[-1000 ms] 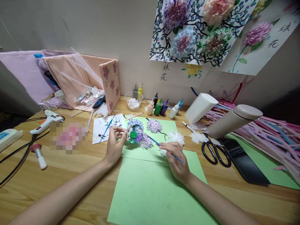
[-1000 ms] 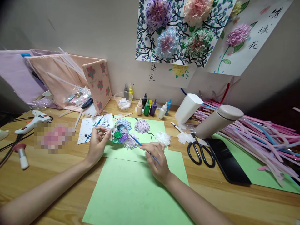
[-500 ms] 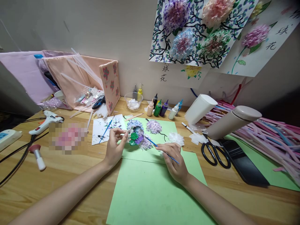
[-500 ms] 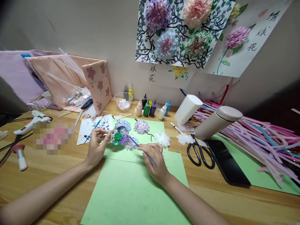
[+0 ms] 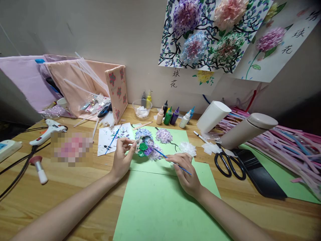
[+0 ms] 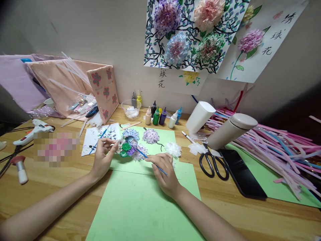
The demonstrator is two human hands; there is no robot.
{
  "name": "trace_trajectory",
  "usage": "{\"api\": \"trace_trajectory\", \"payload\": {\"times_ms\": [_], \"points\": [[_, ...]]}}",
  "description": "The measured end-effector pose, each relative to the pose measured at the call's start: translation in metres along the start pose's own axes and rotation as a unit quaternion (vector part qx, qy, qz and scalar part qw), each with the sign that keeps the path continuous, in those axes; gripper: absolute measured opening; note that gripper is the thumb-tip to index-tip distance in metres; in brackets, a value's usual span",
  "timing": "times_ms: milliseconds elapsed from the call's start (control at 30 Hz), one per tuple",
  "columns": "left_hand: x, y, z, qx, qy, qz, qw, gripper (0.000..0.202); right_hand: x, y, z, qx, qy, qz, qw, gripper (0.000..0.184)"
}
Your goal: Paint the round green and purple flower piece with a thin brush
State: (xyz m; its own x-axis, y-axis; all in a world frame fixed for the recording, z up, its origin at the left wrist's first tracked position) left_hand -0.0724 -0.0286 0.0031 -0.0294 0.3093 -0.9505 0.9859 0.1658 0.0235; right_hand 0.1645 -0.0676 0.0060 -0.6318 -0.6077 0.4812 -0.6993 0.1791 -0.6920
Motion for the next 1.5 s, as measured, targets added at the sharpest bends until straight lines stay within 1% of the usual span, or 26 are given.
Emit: {"api": "trace_trajectory", "payload": {"times_ms": [167,333,400,500,567,633,733,900,1000,1067,1167,1367,1433,1500], "points": [[0.000,0.001,0.000,0.007,-0.011,0.014,1.000,0.022,-0.001,0.000,-0.001,-0.005,0.014,-0.010,1.000,0.027],[0.000,0.000,0.000,0.000,-0.016,0.011,1.000,0.024,-0.001,-0.001,0.001,-0.015,0.021,-0.024,0.999,0.026],[0.001,0.000,-0.001,-0.007,-0.021,0.008,1.000,0.024,-0.002,-0.002,0.003,-0.038,0.017,-0.034,0.999,0.026],[0.003,-0.003,-0.004,-0.028,-0.034,0.011,0.999,0.024,-0.003,-0.006,0.006,-0.106,0.008,-0.042,0.993,0.025],[0.004,-0.005,-0.006,-0.045,-0.042,0.013,0.998,0.024,-0.004,-0.007,0.007,-0.131,0.008,-0.036,0.991,0.023],[0.005,-0.006,-0.008,-0.057,-0.049,0.018,0.997,0.024,-0.005,-0.007,0.006,-0.125,0.014,-0.030,0.992,0.021],[0.007,-0.006,-0.010,-0.064,-0.056,0.027,0.996,0.026,-0.005,-0.004,0.004,-0.099,0.016,-0.038,0.994,0.017],[0.010,-0.007,-0.011,-0.064,-0.060,0.029,0.996,0.027,-0.004,-0.002,0.003,-0.076,0.012,-0.048,0.996,0.017],[0.011,-0.007,-0.011,-0.064,-0.057,0.029,0.996,0.027,-0.005,-0.001,0.002,-0.053,0.026,-0.035,0.998,0.016],[0.011,-0.007,-0.011,-0.065,-0.056,0.026,0.996,0.026,-0.005,-0.002,0.002,-0.061,0.033,-0.036,0.997,0.016],[0.010,-0.007,-0.011,-0.061,-0.060,0.021,0.996,0.025,-0.005,-0.002,0.002,-0.076,0.021,-0.052,0.995,0.016],[0.009,-0.007,-0.010,-0.057,-0.058,0.018,0.996,0.024,-0.001,-0.001,0.000,-0.025,-0.005,-0.034,0.999,0.016],[0.008,-0.007,-0.010,-0.057,-0.056,0.015,0.997,0.024,-0.001,-0.001,-0.001,-0.024,-0.005,-0.027,0.999,0.017],[0.008,-0.007,-0.010,-0.058,-0.056,0.012,0.997,0.024,-0.001,-0.002,-0.001,-0.039,-0.002,-0.024,0.999,0.017]]}}
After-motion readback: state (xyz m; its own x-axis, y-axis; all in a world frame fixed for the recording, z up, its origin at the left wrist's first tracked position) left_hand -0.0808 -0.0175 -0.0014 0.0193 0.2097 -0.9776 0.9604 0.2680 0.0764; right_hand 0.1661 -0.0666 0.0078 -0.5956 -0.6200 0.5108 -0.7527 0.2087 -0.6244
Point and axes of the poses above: each hand's wrist, its own z-axis away from the middle knuckle, its own y-axis out of the palm, x = y × z, the point moved 2 cm from there along -z, towards the middle knuckle, and after that the axes turned 6 degrees about z, right-handed, at the moved point
